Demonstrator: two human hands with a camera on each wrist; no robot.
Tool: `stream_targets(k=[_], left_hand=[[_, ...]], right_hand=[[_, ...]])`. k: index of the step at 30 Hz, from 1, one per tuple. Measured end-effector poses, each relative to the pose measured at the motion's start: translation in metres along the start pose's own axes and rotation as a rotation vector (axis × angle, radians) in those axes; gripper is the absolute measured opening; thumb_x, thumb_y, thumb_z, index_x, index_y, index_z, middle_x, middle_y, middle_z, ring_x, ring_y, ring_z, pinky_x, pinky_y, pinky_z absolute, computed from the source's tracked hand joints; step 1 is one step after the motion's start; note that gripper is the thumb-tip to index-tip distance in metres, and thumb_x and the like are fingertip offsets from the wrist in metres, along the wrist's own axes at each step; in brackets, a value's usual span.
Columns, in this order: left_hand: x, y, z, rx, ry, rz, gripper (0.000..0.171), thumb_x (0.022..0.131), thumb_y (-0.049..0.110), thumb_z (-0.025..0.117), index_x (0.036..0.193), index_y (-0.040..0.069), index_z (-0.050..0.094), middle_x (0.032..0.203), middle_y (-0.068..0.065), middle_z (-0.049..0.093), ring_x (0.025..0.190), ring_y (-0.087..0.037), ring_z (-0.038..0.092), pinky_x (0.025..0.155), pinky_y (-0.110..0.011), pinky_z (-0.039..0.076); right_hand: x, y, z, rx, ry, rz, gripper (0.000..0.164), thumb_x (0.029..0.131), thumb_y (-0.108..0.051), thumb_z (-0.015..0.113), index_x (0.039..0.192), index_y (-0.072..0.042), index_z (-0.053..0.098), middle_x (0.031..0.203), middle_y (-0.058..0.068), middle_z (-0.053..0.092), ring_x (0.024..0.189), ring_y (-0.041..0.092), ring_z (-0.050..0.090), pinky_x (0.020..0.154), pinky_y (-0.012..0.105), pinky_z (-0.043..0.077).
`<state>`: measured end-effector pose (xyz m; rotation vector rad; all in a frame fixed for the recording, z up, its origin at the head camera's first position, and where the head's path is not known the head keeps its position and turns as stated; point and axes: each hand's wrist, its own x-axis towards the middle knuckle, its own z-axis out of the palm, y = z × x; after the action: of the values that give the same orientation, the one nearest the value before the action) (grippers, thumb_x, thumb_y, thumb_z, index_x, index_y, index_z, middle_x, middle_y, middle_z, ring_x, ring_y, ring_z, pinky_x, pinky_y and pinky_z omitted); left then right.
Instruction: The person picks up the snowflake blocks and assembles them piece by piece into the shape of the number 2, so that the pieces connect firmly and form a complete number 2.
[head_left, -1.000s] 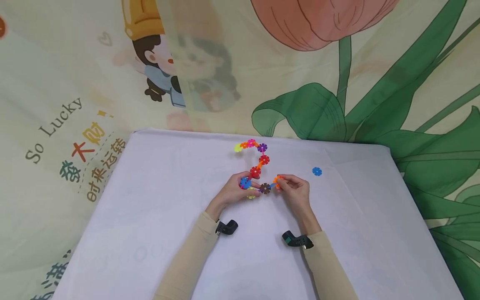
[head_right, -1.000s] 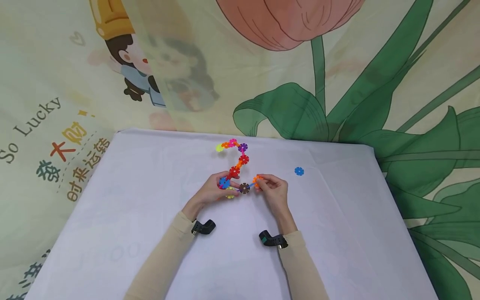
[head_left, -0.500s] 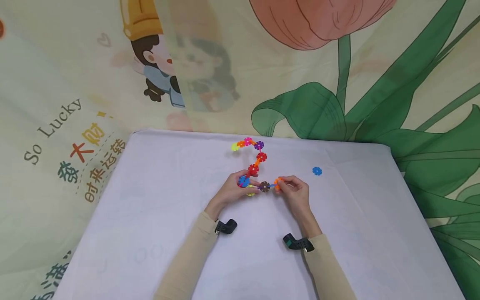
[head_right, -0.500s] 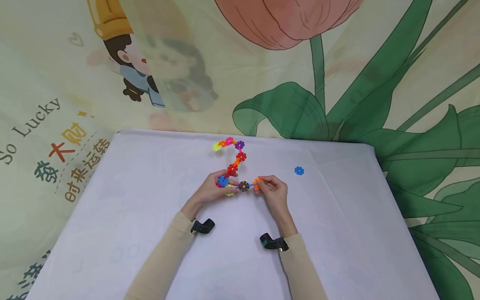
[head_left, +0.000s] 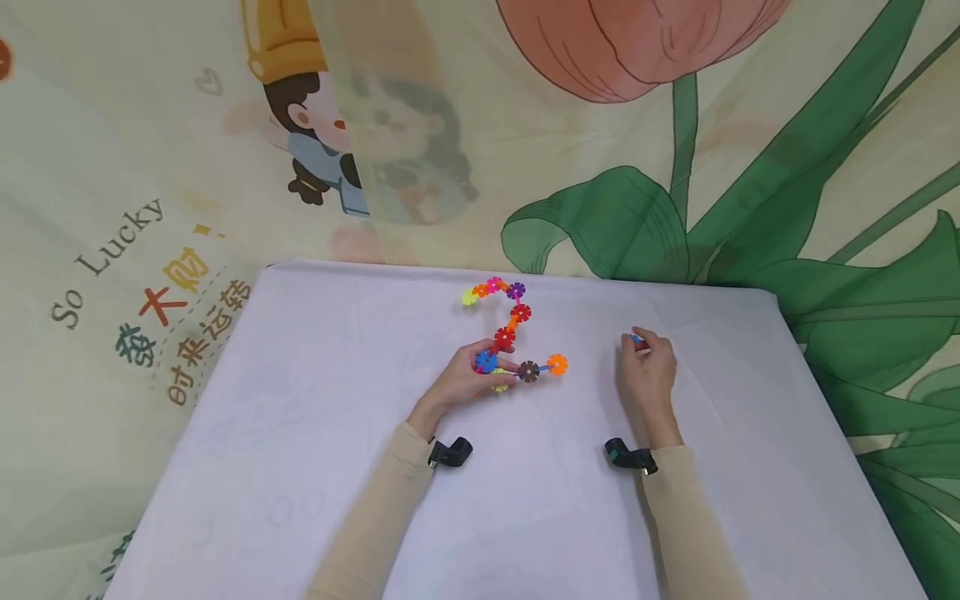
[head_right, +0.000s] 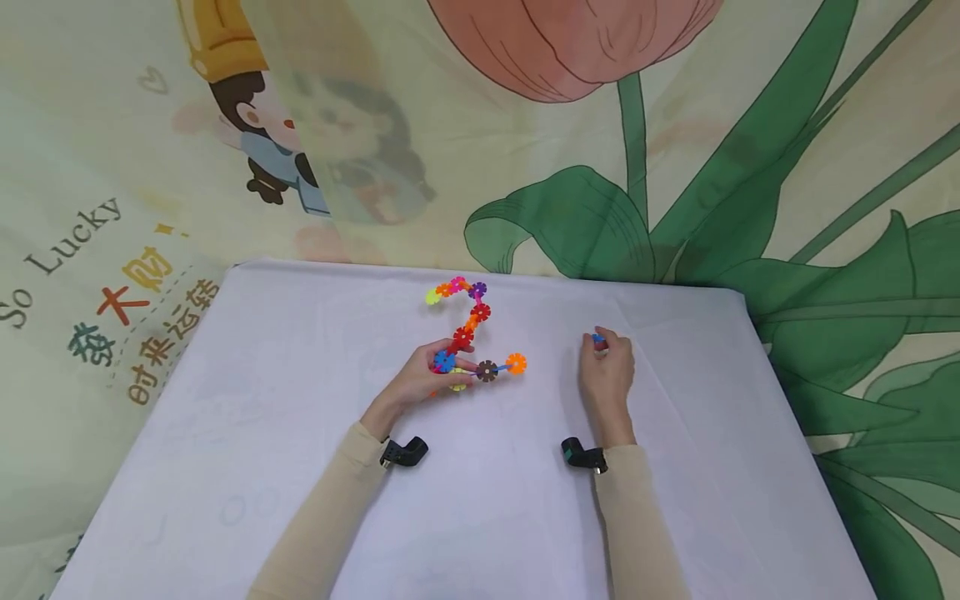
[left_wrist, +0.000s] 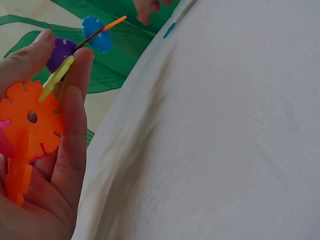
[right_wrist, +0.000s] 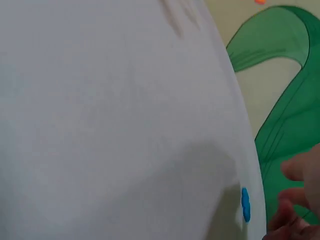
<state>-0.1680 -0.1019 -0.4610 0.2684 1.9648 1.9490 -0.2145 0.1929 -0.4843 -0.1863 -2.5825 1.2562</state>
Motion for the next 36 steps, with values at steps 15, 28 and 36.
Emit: stream_targets(k=[15, 28, 36], left_hand=[[0.015, -0.030, -0.001, 0.018, 0.023, 0.017, 0.053, 0.090, 0.007, 0.072, 0.137, -0.003, 0.050, 0.115, -0.018, 0.070, 0.105, -0.022, 0.068, 0.094, -0.028, 0.050], [0.013, -0.027, 0.002, 0.024, 0.026, 0.008, 0.049, 0.089, 0.010, 0.073, 0.134, -0.001, 0.054, 0.110, -0.013, 0.072, 0.106, -0.021, 0.067, 0.093, -0.028, 0.051], [0.013, -0.027, 0.000, 0.007, 0.014, -0.001, 0.049, 0.089, 0.008, 0.073, 0.132, -0.004, 0.053, 0.111, -0.014, 0.072, 0.106, -0.023, 0.068, 0.093, -0.029, 0.052]], right_hand=[[0.001, 0.012, -0.013, 0.286, -0.351, -0.019, 0.021, 0.093, -0.001, 0.066, 0.110, 0.010, 0.060, 0.097, 0.013, 0.065, 0.078, 0.011, 0.067, 0.072, 0.018, 0.055], [-0.021, -0.005, 0.008, 0.490, -0.518, -0.109, 0.013, 0.092, 0.008, 0.062, 0.105, 0.012, 0.062, 0.103, 0.018, 0.065, 0.088, 0.009, 0.068, 0.083, 0.022, 0.054], [-0.025, -0.032, -0.009, 0.459, -0.553, -0.273, 0.013, 0.084, 0.019, 0.064, 0.096, 0.016, 0.066, 0.097, 0.030, 0.066, 0.088, 0.017, 0.066, 0.082, 0.021, 0.054]])
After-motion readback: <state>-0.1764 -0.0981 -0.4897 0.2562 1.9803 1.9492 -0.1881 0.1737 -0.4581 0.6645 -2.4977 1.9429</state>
